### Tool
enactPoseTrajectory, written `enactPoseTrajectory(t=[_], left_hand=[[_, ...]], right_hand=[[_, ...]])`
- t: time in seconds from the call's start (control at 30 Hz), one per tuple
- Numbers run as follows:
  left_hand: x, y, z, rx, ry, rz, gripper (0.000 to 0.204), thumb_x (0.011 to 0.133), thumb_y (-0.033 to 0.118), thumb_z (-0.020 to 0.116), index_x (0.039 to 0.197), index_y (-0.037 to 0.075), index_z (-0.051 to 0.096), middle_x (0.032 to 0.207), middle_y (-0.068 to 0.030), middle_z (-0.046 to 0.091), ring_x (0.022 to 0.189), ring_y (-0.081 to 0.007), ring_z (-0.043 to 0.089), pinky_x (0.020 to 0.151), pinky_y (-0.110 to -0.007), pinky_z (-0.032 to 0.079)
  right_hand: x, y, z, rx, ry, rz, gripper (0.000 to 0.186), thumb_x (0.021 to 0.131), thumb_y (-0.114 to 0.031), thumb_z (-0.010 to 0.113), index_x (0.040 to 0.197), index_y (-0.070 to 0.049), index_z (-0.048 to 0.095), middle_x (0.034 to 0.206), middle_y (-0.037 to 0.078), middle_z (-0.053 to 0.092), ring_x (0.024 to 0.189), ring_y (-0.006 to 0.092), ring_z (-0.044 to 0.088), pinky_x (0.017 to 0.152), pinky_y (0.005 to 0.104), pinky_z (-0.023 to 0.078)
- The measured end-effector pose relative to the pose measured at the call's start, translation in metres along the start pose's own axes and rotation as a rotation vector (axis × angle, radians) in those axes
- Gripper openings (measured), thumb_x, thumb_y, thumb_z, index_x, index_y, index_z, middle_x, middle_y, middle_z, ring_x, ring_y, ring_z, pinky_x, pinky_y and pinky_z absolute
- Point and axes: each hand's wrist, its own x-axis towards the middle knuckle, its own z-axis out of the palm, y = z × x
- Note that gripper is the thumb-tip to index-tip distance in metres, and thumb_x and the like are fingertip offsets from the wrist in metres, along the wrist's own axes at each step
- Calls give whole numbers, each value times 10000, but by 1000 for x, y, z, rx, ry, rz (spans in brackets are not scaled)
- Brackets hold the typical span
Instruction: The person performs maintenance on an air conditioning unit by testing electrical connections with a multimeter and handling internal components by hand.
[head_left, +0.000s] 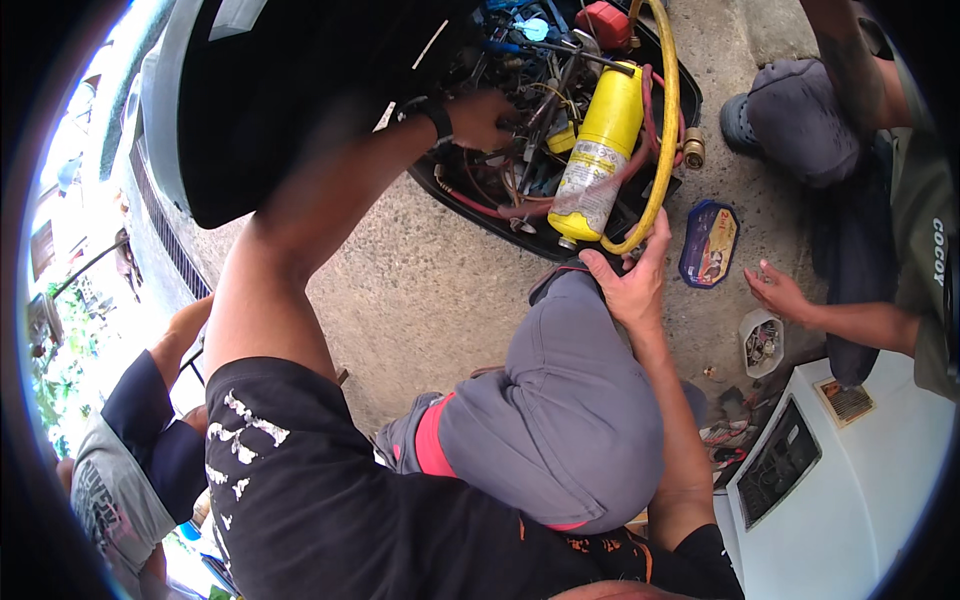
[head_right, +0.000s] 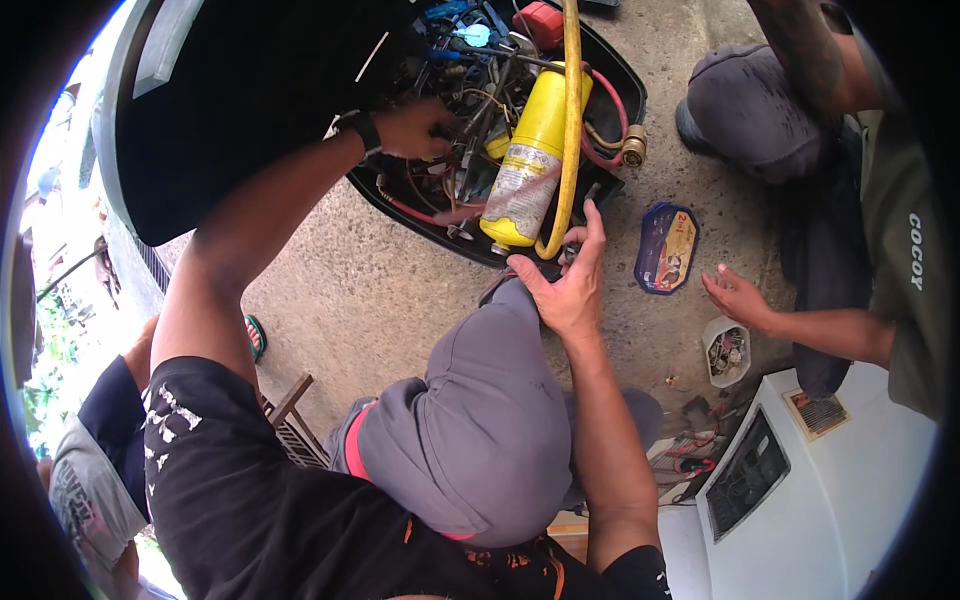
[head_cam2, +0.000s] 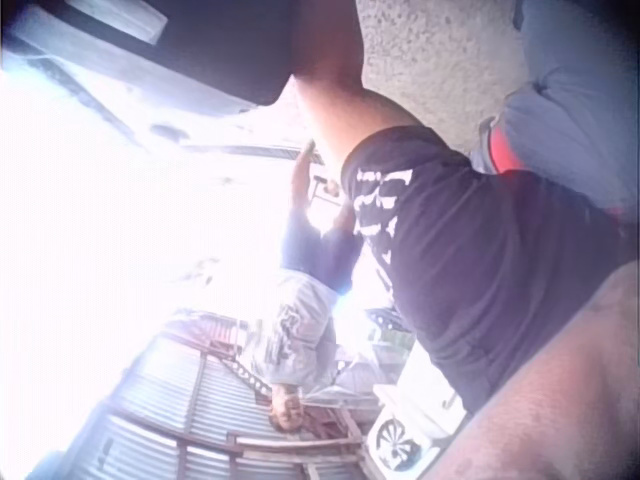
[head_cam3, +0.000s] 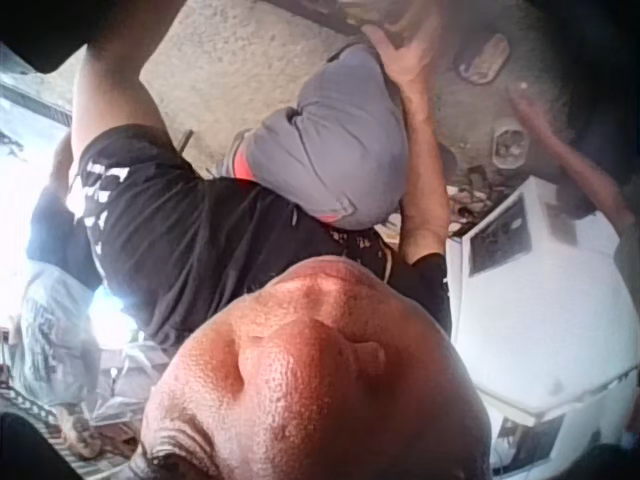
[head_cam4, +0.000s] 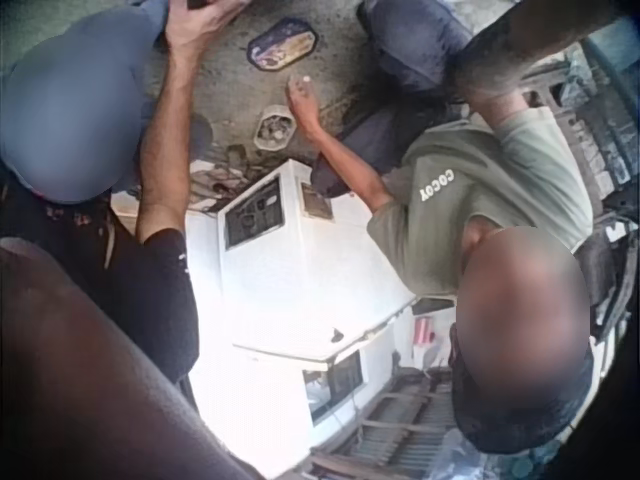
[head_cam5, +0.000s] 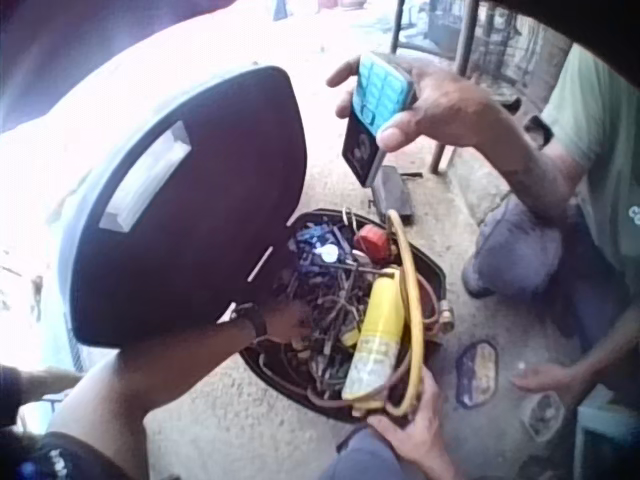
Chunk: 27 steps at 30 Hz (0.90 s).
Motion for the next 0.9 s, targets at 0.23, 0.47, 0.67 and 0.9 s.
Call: enactPoseTrajectory(t=[0.23, 0.47, 0.67, 0.9], left_hand=[[-20, 30, 49, 540, 157, -53, 794, 724, 364, 794, 1404, 105, 474, 1467, -125, 404, 1319, -340, 410, 1042, -591, 364], [-18, 22, 23, 550, 53, 17, 644, 696, 381, 815, 1220, 81, 590, 1276, -97, 511, 1196, -308, 527, 953, -473, 467], [9, 29, -25, 259, -210, -65, 471, 820, 420, 714, 1025, -3, 675, 1082, -182, 655, 999, -354, 643, 872, -454, 506], [33, 2, -9, 112, -242, -143, 408, 929, 370, 622, 1087, 1, 697, 991, -200, 713, 886, -313, 709, 790, -411, 542]], right_hand=[[-7, 15, 11, -244, -157, 109, 954, 687, -471, 873, 1402, -9, 442, 1110, 163, 542, 981, 295, 578, 833, 398, 509], [4, 15, 13, -356, -194, 189, 780, 758, -481, 814, 1359, -58, 552, 1028, 150, 582, 959, 322, 597, 864, 411, 495], [7, 25, 12, -393, -205, 258, 535, 875, -396, 723, 1338, -159, 598, 977, 134, 560, 914, 286, 596, 845, 394, 490], [9, 26, 11, -391, -252, 257, 541, 875, -372, 722, 1349, -160, 569, 1035, 165, 572, 980, 317, 602, 892, 414, 490]])
